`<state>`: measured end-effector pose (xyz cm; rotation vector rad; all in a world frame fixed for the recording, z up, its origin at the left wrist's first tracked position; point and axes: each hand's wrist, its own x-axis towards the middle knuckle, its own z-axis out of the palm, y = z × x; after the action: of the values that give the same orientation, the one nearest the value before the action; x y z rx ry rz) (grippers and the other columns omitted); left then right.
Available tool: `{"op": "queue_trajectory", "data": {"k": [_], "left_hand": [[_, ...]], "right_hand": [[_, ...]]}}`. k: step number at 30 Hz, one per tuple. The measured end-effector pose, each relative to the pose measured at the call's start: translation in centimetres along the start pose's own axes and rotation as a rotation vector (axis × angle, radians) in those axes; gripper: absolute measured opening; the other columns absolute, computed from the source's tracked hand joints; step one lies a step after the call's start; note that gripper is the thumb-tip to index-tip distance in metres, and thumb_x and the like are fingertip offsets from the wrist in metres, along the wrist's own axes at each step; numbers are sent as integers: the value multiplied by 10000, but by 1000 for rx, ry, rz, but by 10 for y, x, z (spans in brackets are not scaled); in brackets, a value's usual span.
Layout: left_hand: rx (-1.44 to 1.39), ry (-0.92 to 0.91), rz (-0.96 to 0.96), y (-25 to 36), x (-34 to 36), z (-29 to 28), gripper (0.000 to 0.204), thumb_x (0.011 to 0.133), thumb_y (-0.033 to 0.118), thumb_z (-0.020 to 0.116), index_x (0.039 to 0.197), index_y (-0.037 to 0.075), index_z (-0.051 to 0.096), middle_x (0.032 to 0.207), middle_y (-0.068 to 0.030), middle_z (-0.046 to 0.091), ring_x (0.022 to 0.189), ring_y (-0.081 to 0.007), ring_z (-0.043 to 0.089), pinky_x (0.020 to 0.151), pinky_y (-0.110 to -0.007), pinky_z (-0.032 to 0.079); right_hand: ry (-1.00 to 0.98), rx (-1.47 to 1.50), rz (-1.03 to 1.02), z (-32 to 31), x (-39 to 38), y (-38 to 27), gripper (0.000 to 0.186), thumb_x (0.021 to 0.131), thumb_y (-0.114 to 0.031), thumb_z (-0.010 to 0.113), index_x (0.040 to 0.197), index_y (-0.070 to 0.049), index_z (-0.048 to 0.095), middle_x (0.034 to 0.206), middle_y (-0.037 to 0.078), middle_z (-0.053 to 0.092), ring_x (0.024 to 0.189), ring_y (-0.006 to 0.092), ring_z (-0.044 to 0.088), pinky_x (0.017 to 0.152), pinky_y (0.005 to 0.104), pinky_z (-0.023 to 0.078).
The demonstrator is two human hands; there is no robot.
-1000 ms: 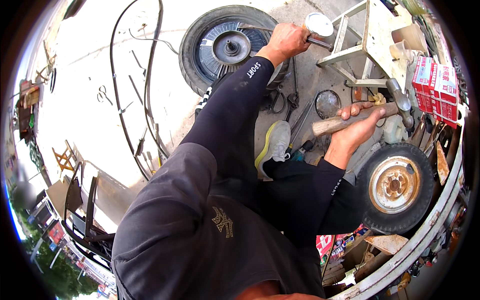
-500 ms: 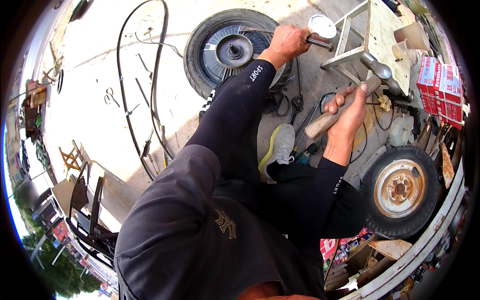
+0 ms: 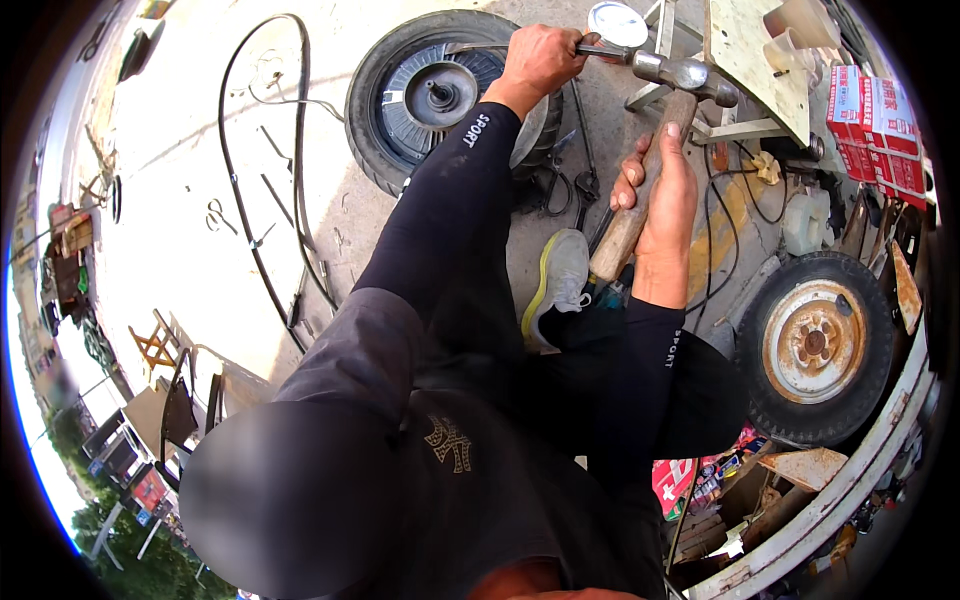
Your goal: The person sits on the ground and uses a power drill to remove a metal band from a tire. They then use a hammer and a metal rod to tap and adjust the tire's rim and inner components.
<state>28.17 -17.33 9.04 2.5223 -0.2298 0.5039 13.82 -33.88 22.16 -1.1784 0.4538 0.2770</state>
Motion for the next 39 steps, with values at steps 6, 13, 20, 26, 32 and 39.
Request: {"op": "queue_trajectory", "data": {"k": [6, 13, 20, 26, 32, 39], "left_hand": [[-23, -86, 119, -6, 7, -7, 220, 888, 248, 635, 807, 44, 649, 666, -168, 644, 615, -379, 632, 590, -474, 500], [1, -131, 113, -17, 8, -9, 214, 873, 258, 643, 810, 59, 692, 708, -211, 642, 673, -409, 636, 606, -487, 493], [13, -110, 115, -21, 15, -5, 188, 838, 236, 669, 807, 50, 675, 715, -216, 640, 692, -414, 636, 606, -497, 483], [35, -93, 119, -16, 9, -6, 206, 864, 255, 664, 820, 54, 677, 707, -207, 643, 678, -421, 631, 603, -495, 487], [21, -65, 133, -20, 9, -7, 194, 853, 233, 689, 806, 45, 683, 698, -216, 637, 681, -428, 630, 611, -493, 487], [43, -117, 115, -14, 10, -8, 196, 862, 237, 675, 827, 45, 694, 711, -221, 639, 694, -430, 629, 612, -488, 481]], "right_hand": [[186, 141, -440, -10, 15, -5, 444, 1011, -466, 501, 888, -40, 484, 613, 63, 492, 416, 160, 475, 403, 311, 421], [46, 71, -225, -17, 5, 9, 428, 1004, -463, 521, 917, -44, 515, 645, 34, 497, 442, 138, 474, 436, 295, 416], [-49, -6, -75, -1, 22, 18, 442, 994, -414, 569, 823, -7, 543, 569, 51, 527, 390, 140, 509, 367, 295, 426], [80, 172, -406, -11, 10, 1, 457, 1004, -480, 525, 867, -44, 501, 618, 54, 498, 443, 145, 495, 431, 295, 430], [-49, 10, 39, 8, 18, 3, 426, 1009, -431, 536, 801, -60, 515, 554, 5, 473, 391, 125, 481, 367, 261, 394], [167, 127, -481, -3, 19, 5, 449, 999, -469, 538, 845, -50, 496, 608, 54, 502, 441, 148, 495, 429, 294, 427]]}}
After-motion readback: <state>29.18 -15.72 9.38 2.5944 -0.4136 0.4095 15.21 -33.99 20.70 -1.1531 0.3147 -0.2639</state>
